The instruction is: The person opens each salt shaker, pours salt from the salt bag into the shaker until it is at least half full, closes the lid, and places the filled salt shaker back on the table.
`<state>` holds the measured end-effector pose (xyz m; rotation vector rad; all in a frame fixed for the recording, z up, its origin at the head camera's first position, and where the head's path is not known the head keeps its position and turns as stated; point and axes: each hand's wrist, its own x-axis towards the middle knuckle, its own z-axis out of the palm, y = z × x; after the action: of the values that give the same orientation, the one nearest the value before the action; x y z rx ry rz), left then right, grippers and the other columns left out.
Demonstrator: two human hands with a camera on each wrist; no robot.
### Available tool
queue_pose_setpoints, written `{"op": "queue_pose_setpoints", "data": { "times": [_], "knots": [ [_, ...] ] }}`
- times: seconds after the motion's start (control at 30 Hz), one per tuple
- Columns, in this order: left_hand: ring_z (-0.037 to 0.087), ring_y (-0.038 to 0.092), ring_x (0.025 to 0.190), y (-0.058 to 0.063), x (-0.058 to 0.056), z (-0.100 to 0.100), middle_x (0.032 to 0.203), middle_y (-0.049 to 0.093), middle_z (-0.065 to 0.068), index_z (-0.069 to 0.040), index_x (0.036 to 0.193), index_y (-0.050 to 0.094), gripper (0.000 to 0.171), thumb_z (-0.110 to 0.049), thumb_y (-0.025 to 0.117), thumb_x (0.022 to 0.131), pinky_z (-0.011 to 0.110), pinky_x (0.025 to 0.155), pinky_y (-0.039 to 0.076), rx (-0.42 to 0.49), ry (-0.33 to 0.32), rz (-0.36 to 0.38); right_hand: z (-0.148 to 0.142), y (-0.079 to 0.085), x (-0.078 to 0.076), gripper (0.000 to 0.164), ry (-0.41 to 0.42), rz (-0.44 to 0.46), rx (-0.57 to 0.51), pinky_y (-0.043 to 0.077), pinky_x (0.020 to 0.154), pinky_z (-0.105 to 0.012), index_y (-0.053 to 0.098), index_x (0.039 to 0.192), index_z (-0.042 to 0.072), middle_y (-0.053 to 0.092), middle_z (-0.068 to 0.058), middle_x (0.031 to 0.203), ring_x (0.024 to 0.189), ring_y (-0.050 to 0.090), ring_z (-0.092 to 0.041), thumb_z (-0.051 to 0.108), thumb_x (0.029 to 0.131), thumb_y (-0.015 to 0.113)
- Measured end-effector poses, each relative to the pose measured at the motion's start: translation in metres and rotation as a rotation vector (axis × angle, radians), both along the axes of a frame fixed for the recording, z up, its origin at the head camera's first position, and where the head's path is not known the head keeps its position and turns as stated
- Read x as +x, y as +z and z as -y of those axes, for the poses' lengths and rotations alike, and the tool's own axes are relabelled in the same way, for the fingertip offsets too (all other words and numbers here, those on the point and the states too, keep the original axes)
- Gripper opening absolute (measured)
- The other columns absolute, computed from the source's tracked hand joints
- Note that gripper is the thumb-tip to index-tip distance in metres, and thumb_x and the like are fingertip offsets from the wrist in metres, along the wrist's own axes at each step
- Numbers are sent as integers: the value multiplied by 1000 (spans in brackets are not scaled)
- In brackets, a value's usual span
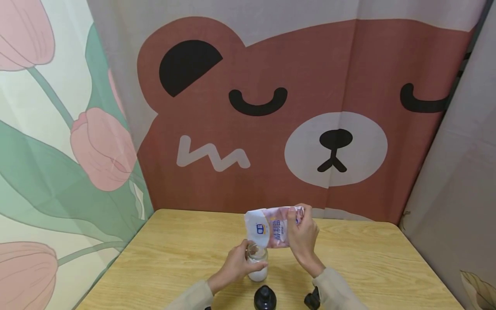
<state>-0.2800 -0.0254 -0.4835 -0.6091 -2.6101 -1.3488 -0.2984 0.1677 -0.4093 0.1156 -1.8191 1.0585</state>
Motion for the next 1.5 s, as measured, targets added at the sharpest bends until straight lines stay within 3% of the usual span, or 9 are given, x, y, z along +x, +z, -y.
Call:
{"op": "queue_pose_setpoints", "data": {
  "times": [0.8, 1.5],
  "knots": [
    [10, 56, 82, 1, 0, -1, 97, 60, 6, -10, 106, 49, 61, -48, 73, 65, 22, 64, 46, -2, 8, 5, 1, 0, -1, 19, 9, -1, 5, 29, 40, -27, 53, 91, 8, 46, 1, 56, 46, 42, -13, 26, 86, 52],
    [8, 54, 78, 0, -1, 0, 90, 59, -2, -11, 103, 50, 61, -52, 71, 64, 21, 61, 44, -28, 22, -41, 8, -2, -7, 20, -5, -14, 1, 29, 43, -30, 53, 91, 9, 48, 0, 56, 48, 42, -16, 28, 85, 51]
  ]
}}
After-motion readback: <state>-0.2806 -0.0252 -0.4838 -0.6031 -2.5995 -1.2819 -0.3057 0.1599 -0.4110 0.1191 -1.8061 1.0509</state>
